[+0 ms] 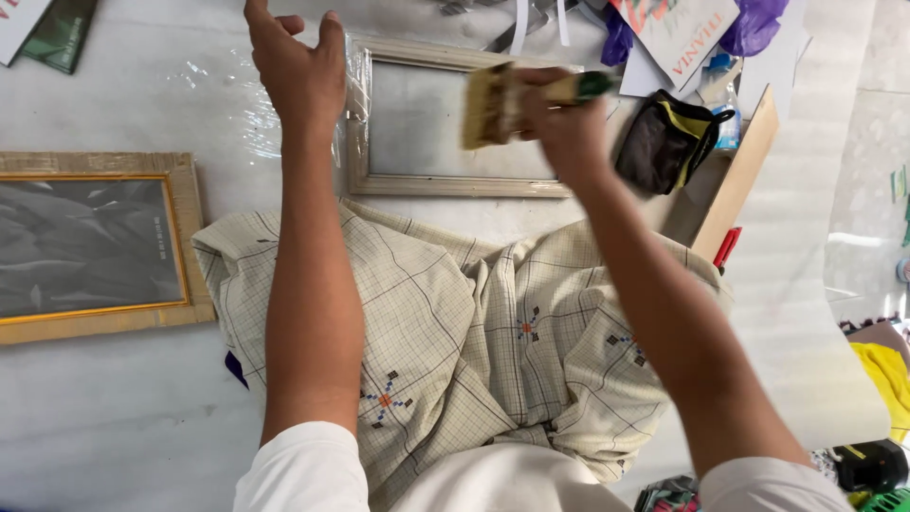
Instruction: Assembling a picture frame by inserting a photo and a backing board
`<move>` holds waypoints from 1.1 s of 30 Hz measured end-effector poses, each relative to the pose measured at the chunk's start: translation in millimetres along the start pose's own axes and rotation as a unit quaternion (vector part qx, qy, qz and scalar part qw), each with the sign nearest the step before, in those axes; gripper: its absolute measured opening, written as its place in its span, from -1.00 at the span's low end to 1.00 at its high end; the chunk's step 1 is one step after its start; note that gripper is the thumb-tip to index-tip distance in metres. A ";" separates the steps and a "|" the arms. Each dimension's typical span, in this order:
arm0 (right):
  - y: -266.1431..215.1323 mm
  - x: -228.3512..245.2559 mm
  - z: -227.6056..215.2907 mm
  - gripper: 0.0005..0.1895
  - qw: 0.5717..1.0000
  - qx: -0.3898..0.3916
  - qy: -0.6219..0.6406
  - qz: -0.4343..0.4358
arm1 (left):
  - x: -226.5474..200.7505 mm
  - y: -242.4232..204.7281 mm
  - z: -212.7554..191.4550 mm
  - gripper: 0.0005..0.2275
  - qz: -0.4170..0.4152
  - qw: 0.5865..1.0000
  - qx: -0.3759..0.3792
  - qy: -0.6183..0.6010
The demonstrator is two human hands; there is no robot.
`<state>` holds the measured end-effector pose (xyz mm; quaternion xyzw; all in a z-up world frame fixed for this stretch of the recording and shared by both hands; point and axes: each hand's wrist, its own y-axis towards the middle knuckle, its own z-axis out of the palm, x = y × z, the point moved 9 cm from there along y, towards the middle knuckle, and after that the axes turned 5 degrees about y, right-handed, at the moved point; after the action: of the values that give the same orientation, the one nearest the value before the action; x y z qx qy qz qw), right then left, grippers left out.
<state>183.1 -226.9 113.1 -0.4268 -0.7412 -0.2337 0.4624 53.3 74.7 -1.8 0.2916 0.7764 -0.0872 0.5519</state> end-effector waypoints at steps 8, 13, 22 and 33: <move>9.0 3.9 115.4 -0.66 0.985 0.000 0.156 0.066 | 18.9 1.8 0.6 -0.39 -0.013 1.000 0.013 0.012; 26.1 -57.1 26.9 -0.77 0.990 0.014 0.048 0.135 | 21.3 4.0 1.4 -0.39 -0.019 0.999 0.016 0.020; 9.8 -25.0 -81.8 -0.79 0.989 -0.029 -0.138 0.046 | 6.0 0.9 -0.5 -0.42 -0.014 0.999 0.020 -0.027; 13.4 -15.5 -91.7 -0.81 0.953 -0.102 -0.269 -0.093 | -4.1 0.7 -3.3 -0.48 0.006 0.999 0.019 -0.032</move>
<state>242.2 -294.3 141.2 -0.4479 -0.8468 -0.2262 0.1766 51.9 75.4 3.3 0.3038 0.7547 -0.1078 0.5714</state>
